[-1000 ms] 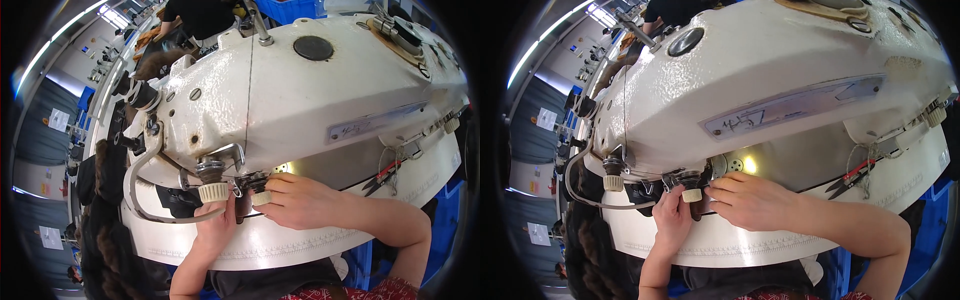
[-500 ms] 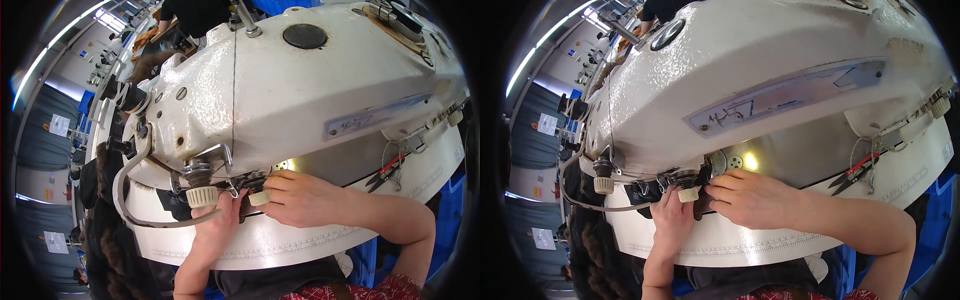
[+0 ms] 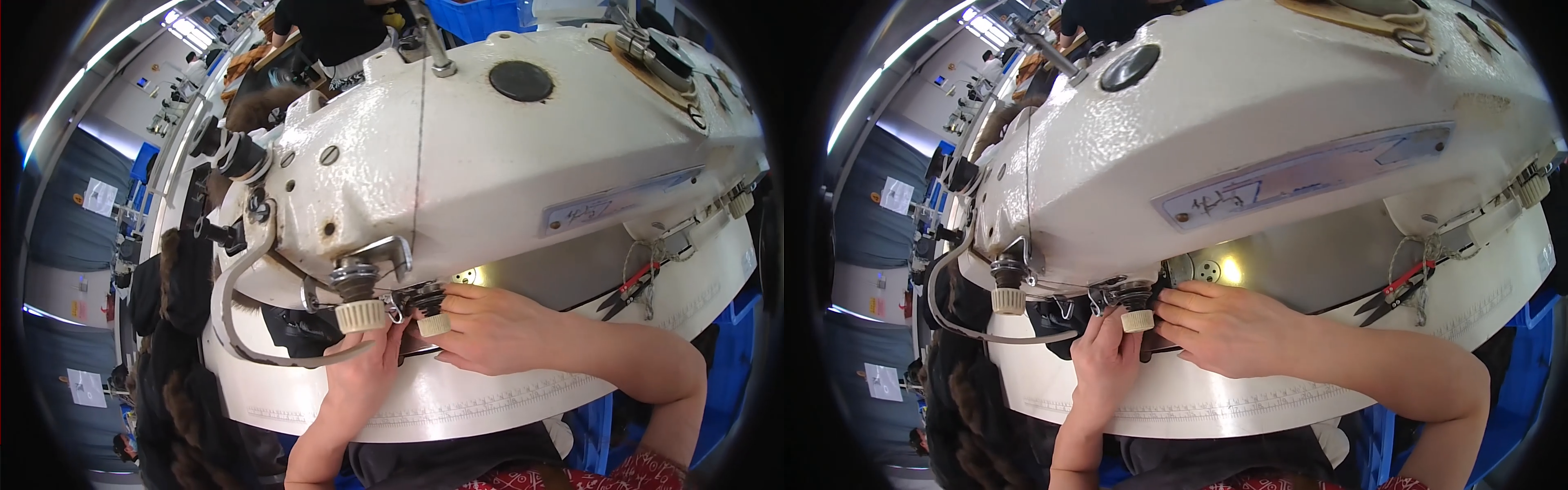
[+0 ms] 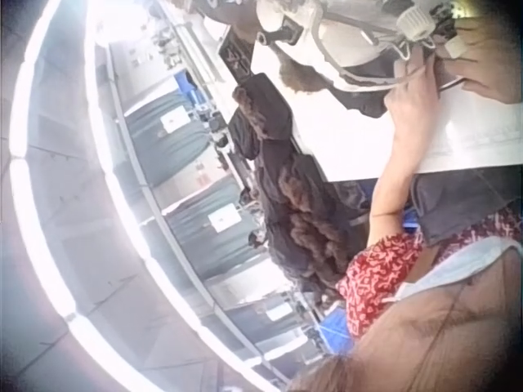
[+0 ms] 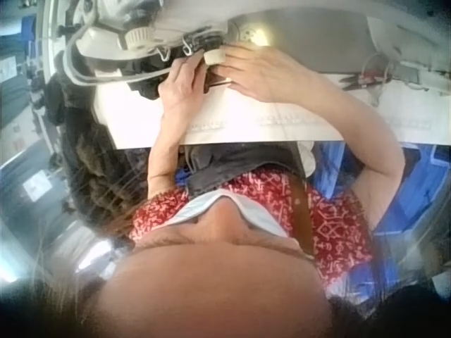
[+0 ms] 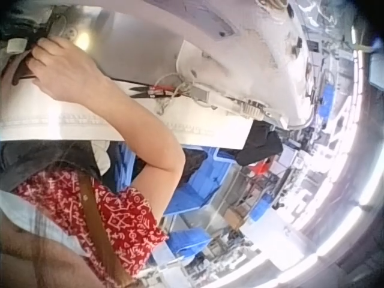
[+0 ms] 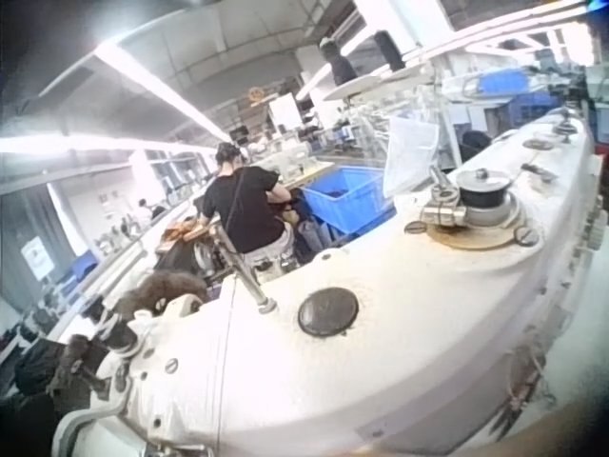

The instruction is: Sewing a fur trim onto a piece of black fabric using an industrial sewing machine.

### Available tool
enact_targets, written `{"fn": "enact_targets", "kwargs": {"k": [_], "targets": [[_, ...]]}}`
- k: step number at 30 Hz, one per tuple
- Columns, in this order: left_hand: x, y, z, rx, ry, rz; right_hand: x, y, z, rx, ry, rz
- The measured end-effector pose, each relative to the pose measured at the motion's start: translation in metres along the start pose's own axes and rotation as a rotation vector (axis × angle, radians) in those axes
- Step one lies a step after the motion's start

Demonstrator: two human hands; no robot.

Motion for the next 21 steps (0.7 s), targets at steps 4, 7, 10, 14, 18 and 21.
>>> {"fn": "enact_targets", "kwargs": {"k": [4,7,10,14,18,21], "targets": [[0.001,0.010,-0.003,0.059,-0.057,-0.060,-0.001,0.002,0.000,0.021,-0.013,-0.021],[0.006,0.013,-0.005,0.112,-0.059,-0.040,-0.001,0.006,-0.002,0.061,-0.048,-0.101],[0.011,0.019,-0.002,0.205,-0.009,0.026,-0.009,0.001,0.000,-0.016,-0.043,-0.067],[0.025,0.022,0.011,0.240,-0.084,-0.072,-0.034,0.006,0.019,0.016,0.087,-0.054],[0.028,0.040,0.016,0.308,-0.054,-0.191,-0.037,0.025,0.009,0.264,0.198,0.139],[0.030,0.043,0.020,0.324,-0.107,-0.315,-0.018,0.024,0.006,0.284,0.081,0.396]]}}
Point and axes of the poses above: each hand's wrist, its own z-axis away from the middle knuckle, its own x-axis out of the palm, y = z × x, the point moved 10 cm from there along -z, towards the middle knuckle, and after that the axes turned 3 degrees about -y, right-handed, at the moved point
